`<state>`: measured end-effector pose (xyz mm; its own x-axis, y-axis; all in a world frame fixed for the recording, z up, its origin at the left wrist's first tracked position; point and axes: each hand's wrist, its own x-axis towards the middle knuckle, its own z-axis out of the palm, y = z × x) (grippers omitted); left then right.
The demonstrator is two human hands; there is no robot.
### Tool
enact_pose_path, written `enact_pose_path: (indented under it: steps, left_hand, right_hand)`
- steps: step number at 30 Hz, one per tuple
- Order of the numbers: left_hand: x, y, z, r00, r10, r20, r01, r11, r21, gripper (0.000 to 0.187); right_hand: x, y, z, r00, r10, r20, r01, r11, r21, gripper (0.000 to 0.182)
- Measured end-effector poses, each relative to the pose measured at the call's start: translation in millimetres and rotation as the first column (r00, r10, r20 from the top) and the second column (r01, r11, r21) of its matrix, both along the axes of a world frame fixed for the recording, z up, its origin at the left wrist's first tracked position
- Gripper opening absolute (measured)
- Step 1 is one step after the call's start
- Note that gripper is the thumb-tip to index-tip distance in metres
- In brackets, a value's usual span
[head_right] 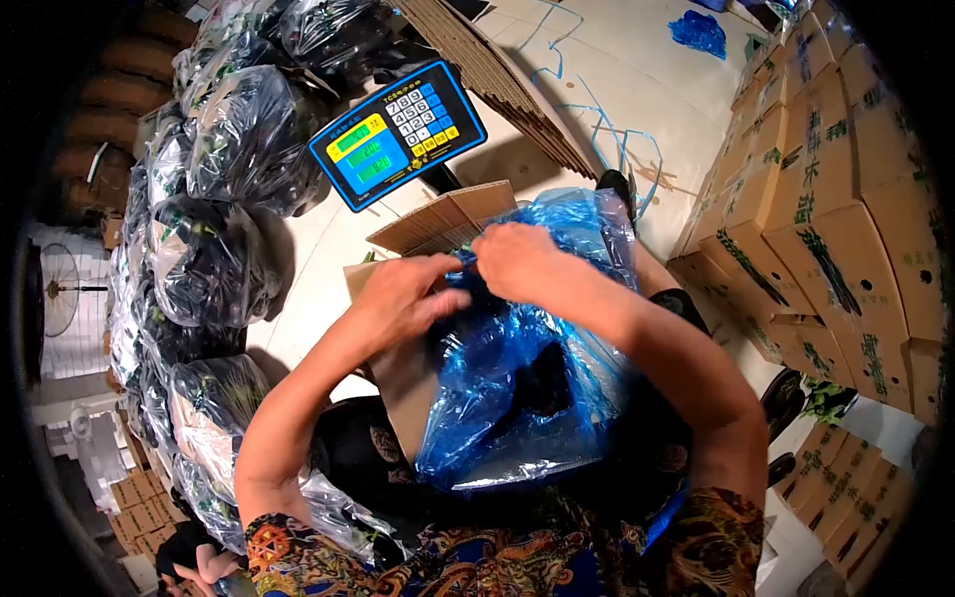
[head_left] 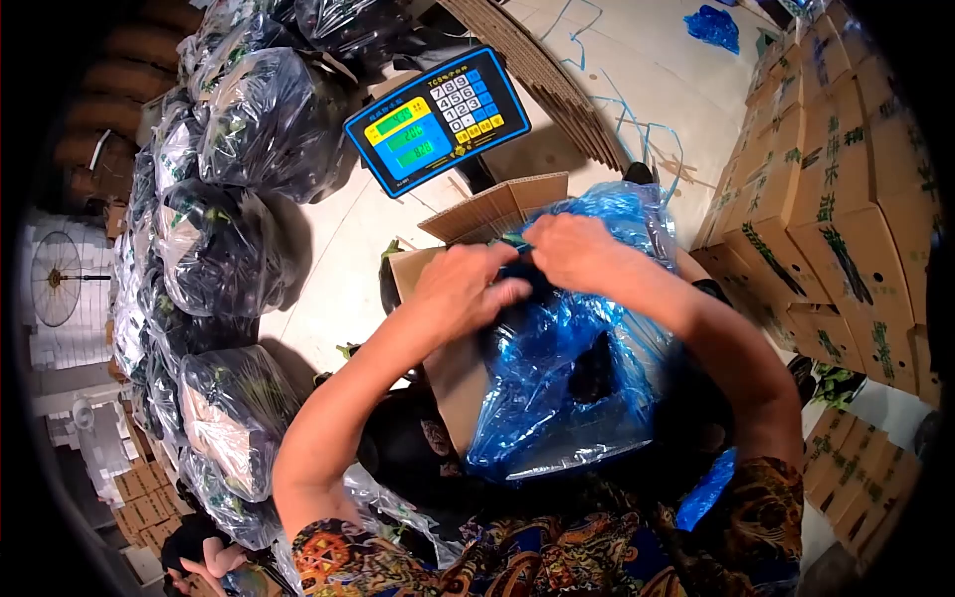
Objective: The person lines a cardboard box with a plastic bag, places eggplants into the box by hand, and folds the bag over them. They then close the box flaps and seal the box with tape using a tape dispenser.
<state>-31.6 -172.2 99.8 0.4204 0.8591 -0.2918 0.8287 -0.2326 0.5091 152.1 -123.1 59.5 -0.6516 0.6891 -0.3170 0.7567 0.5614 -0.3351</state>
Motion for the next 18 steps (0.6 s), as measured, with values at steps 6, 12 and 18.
enact_pose_path:
  steps: [6,12,18]
  left_hand:
    - [27.7,-84.3,5.2,0.956,-0.272,-0.107,0.276,0.961,0.027,0.068]
    - [21.3,-103.7,22.9,0.916,-0.272,0.295,0.371,0.853,-0.367,0.037]
    - [-8.4,-123.6,58.3,0.908,-0.371,0.196,0.417,0.849,-0.324,0.084]
  right_hand:
    - [69.1,3.4,-0.8,0.887,0.166,-0.430,0.089,0.853,0.513,0.025]
    - [111.8,-38.2,7.8,0.995,-0.096,-0.035,0.101,0.971,0.215,0.016]
    - [105.5,-101.2,52.6,0.969,0.160,-0.187,-0.238,0.800,-0.551,0.015]
